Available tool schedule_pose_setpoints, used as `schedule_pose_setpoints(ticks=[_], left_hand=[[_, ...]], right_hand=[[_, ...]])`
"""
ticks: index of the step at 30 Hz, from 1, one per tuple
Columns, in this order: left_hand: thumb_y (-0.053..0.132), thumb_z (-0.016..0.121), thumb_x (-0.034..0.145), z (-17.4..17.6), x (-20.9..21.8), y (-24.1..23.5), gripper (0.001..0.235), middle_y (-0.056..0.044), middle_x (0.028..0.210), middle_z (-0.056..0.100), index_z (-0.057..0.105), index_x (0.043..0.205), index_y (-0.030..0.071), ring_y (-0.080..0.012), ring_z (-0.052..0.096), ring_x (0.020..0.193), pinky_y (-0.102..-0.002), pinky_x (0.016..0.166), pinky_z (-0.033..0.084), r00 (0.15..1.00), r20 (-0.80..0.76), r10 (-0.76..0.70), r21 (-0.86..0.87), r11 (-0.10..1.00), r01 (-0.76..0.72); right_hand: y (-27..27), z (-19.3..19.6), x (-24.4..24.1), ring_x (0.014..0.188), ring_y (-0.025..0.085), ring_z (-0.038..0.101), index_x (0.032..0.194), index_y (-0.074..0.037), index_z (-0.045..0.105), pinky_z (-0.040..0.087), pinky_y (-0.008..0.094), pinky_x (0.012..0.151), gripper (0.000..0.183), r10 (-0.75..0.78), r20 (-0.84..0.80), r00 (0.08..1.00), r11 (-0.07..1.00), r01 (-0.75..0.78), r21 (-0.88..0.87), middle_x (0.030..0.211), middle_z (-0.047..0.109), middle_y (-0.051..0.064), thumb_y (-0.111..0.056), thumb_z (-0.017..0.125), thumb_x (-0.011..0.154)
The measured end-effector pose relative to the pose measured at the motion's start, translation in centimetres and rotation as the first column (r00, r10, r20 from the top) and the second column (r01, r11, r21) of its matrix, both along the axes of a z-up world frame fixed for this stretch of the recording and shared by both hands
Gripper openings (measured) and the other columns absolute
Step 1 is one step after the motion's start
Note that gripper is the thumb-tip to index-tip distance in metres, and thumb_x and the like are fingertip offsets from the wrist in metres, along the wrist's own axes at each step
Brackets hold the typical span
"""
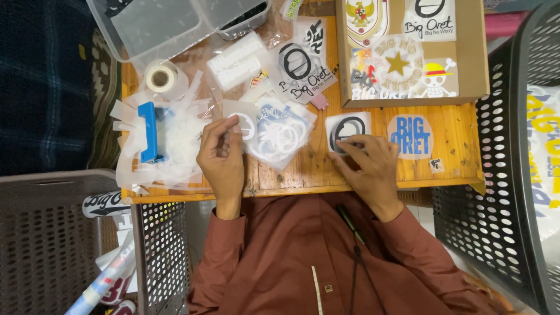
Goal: The person sorts and organizes various vinyl stickers on a wooden table. They pick up sticker sheets, separate individual stickers, and place them into a cardboard box. The person also uses a small pink tool to help peel and handle the stickers.
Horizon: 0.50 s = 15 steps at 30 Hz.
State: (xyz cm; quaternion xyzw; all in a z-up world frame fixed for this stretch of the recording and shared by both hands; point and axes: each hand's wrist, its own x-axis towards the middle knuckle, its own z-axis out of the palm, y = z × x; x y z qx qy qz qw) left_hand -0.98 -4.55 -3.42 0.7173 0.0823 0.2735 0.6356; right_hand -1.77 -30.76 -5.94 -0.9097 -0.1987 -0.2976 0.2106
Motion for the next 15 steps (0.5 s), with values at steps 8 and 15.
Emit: schedule_pose_setpoints(ticks=[8,15], left_hand=[[-0.002,0.067,0.097,-0.9,0.0,0.4,0.017,-0.007,0.103,0.065,0.074,0.112,0.003,-0.0090,0.057,0.095,-0.026,0.083,0.054,1.000,0.030,-0.009,-0.001,1.000,0.009],[-0.006,0.066,0.092,-0.7,0.2,0.6,0.023,-0.009,0.103,0.065,0.075,0.111,0.003,-0.0107,0.058,0.096,-0.027,0.083,0.056,0.998,0.062,0.000,-0.052,0.999,0.003]], right_hand=[[-0.1,-0.1,-0.4,0.089,0.020,0.064,0.101,-0.017,0.078,0.039,0.033,0.083,0.017,0.045,0.004,0.999,0.998,-0.045,0.031,0.102,0.070,-0.001,-0.028,0.085,0.089],[0.7,1.2,0.7,0.095,0.027,0.067,0.108,-0.013,0.077,0.044,0.035,0.087,0.024,0.218,-0.054,0.974,0.966,-0.207,0.156,0.105,0.072,0.003,-0.009,0.082,0.085]])
